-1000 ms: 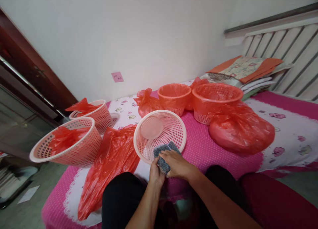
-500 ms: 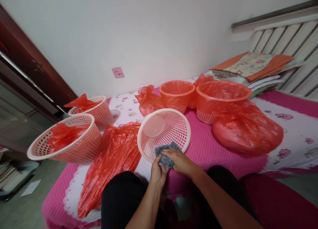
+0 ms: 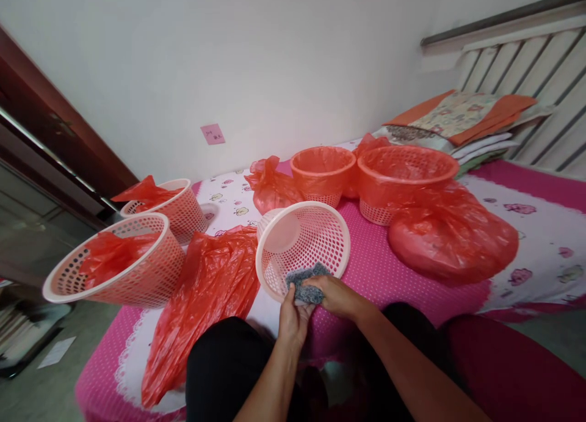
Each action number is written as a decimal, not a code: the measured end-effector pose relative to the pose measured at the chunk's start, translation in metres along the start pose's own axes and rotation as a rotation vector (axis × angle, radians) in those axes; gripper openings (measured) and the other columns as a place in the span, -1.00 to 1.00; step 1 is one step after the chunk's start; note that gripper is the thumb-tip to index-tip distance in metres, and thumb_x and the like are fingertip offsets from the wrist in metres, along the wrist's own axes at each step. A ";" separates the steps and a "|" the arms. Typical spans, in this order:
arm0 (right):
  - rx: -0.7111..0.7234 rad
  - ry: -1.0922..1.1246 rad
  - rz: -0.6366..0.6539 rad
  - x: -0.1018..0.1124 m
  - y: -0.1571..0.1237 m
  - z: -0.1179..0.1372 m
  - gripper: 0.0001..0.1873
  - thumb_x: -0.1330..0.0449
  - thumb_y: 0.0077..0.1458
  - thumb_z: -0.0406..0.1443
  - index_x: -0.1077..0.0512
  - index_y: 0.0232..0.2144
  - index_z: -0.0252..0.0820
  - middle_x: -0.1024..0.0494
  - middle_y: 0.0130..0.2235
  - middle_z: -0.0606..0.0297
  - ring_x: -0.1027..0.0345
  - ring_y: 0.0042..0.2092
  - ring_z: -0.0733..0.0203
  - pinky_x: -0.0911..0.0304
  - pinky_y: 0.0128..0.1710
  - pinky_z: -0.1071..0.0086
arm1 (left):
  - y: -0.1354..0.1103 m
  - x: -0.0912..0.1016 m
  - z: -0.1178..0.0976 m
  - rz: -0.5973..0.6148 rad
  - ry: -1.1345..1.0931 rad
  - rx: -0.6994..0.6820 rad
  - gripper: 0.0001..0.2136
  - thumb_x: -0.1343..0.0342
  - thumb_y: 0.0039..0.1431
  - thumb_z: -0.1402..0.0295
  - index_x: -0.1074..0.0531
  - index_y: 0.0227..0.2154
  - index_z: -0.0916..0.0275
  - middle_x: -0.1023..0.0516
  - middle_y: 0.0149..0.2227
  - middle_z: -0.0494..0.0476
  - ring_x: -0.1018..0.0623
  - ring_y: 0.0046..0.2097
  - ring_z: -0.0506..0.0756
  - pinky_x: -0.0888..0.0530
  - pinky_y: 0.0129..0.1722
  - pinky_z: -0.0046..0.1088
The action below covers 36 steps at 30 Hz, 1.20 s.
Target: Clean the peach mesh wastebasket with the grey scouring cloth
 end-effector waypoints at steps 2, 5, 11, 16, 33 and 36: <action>-0.005 0.058 0.033 0.008 -0.001 0.007 -0.60 -0.11 -0.04 -0.56 -0.63 -0.27 -0.14 -0.73 -0.19 0.30 -0.58 -0.14 0.14 -0.36 -0.13 0.38 | -0.002 -0.001 -0.001 0.007 0.023 0.008 -0.73 -0.03 0.46 0.28 -0.56 -0.14 0.36 -0.73 -0.25 0.29 -0.72 -0.24 0.16 -0.64 -0.01 -0.20; -0.031 0.091 0.060 0.013 -0.002 0.010 -0.73 -0.13 0.00 -0.51 -0.60 -0.39 -0.16 -0.70 -0.30 0.32 -0.52 -0.26 0.17 -0.31 -0.20 0.40 | -0.003 0.000 -0.001 0.006 0.055 0.014 -0.69 -0.01 0.47 0.22 -0.57 -0.15 0.35 -0.74 -0.27 0.27 -0.72 -0.28 0.16 -0.65 -0.03 -0.17; -0.187 0.227 0.072 0.011 -0.003 0.001 -0.84 -0.18 -0.09 -0.44 -0.55 -0.46 -0.18 -0.61 -0.44 0.41 -0.43 -0.39 0.24 -0.22 -0.38 0.45 | -0.001 0.004 0.000 -0.026 0.072 0.010 -0.65 -0.03 0.46 0.14 -0.58 -0.16 0.33 -0.73 -0.28 0.25 -0.72 -0.26 0.17 -0.63 -0.06 -0.21; -0.255 0.377 -0.071 0.012 -0.004 -0.008 -0.65 -0.15 -0.23 -0.45 -0.57 -0.32 -0.20 -0.59 -0.41 0.42 -0.41 -0.38 0.25 -0.24 -0.38 0.47 | -0.001 0.002 0.000 0.036 0.055 -0.007 -0.72 -0.19 0.37 0.13 -0.58 -0.17 0.28 -0.73 -0.27 0.18 -0.69 -0.28 0.11 -0.60 -0.10 -0.31; -0.303 0.686 -0.252 0.028 -0.016 -0.035 -0.73 -0.33 -0.11 -0.25 -0.59 -0.28 -0.21 -0.67 -0.32 0.30 -0.51 -0.26 0.13 -0.40 -0.17 0.29 | -0.008 -0.005 -0.002 0.157 0.023 0.064 -0.49 -0.03 0.41 -0.06 -0.52 0.00 0.35 -0.70 -0.08 0.40 -0.69 -0.14 0.27 -0.57 0.05 -0.05; -0.312 0.737 -0.294 0.027 -0.017 -0.038 -0.71 -0.36 -0.10 -0.22 -0.60 -0.27 -0.20 -0.68 -0.30 0.29 -0.52 -0.24 0.12 -0.42 -0.14 0.26 | -0.006 -0.008 -0.002 0.137 -0.015 0.008 -0.66 -0.09 0.42 0.13 -0.54 -0.04 0.32 -0.71 -0.11 0.33 -0.69 -0.15 0.20 -0.60 -0.03 -0.21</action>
Point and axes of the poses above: each hand's wrist, its own y-axis towards the middle knuckle, its own x-axis out of the back of the hand, z = x × y, the point moved 3 cm from there along y, towards the middle knuckle
